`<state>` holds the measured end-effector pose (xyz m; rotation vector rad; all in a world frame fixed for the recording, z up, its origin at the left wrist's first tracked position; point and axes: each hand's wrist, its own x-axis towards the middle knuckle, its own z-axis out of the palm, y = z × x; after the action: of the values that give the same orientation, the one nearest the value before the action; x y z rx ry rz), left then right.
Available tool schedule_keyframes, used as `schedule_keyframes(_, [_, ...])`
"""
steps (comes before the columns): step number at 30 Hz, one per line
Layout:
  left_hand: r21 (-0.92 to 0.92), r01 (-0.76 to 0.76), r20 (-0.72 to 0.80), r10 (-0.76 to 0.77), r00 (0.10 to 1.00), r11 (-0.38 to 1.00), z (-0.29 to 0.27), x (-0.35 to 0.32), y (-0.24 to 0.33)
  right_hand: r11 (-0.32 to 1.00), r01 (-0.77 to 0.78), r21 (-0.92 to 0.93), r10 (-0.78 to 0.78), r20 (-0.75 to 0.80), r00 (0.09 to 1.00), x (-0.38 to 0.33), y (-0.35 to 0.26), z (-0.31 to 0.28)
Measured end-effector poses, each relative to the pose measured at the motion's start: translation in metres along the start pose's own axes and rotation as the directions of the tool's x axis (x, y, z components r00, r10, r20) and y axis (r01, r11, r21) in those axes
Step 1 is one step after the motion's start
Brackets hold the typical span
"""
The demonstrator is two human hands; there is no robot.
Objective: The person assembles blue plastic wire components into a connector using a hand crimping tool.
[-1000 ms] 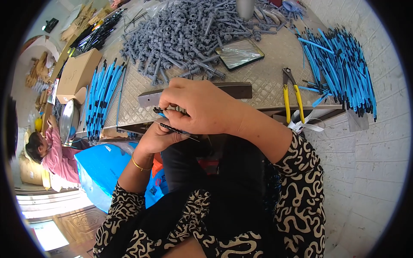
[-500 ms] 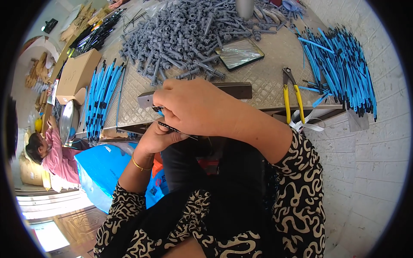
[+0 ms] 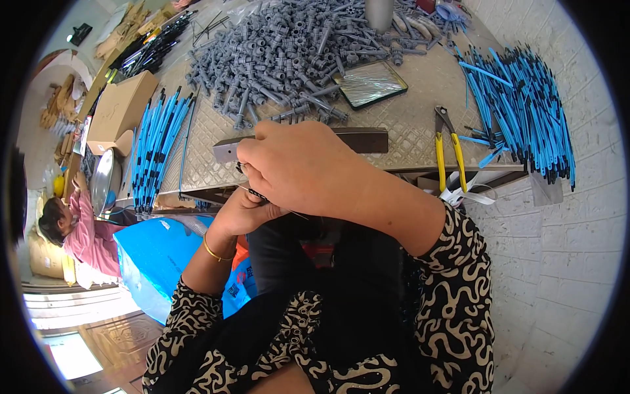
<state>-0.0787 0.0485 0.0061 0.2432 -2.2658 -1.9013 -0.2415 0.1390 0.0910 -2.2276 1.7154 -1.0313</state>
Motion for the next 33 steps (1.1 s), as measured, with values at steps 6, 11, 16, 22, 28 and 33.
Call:
schedule_keyframes(6, [-0.022,0.06,0.053,-0.059,0.997,0.998,0.003,0.001,-0.007,0.991,0.077,-0.107,-0.076,0.015,0.997,0.011,0.005,0.006])
schedule_keyframes(11, [-0.005,0.033,-0.162,-0.034,0.986,0.999,0.013,-0.013,0.003,0.985,0.174,-0.01,-0.174,-0.005,0.985,0.026,0.005,0.011])
schedule_keyframes(16, [-0.256,-0.034,-0.272,-0.038,0.962,0.966,0.008,-0.007,0.003,0.971,0.229,0.073,-0.236,0.11,0.965,0.056,0.019,0.011])
schedule_keyframes(22, [-0.373,0.015,-0.218,-0.103,0.971,0.928,0.002,-0.004,-0.001,0.98,0.102,0.17,-0.144,0.26,0.955,0.067,0.029,0.022])
schedule_keyframes(28, [-0.316,0.005,-0.212,-0.076,0.974,0.949,0.0,-0.003,-0.001,0.977,0.118,0.177,-0.159,0.242,0.957,0.07,0.029,0.022])
schedule_keyframes(33, [-0.339,-0.005,-0.218,-0.073,0.973,0.941,0.001,-0.001,-0.003,0.957,0.056,0.286,-0.134,0.261,0.956,0.067,0.034,0.018])
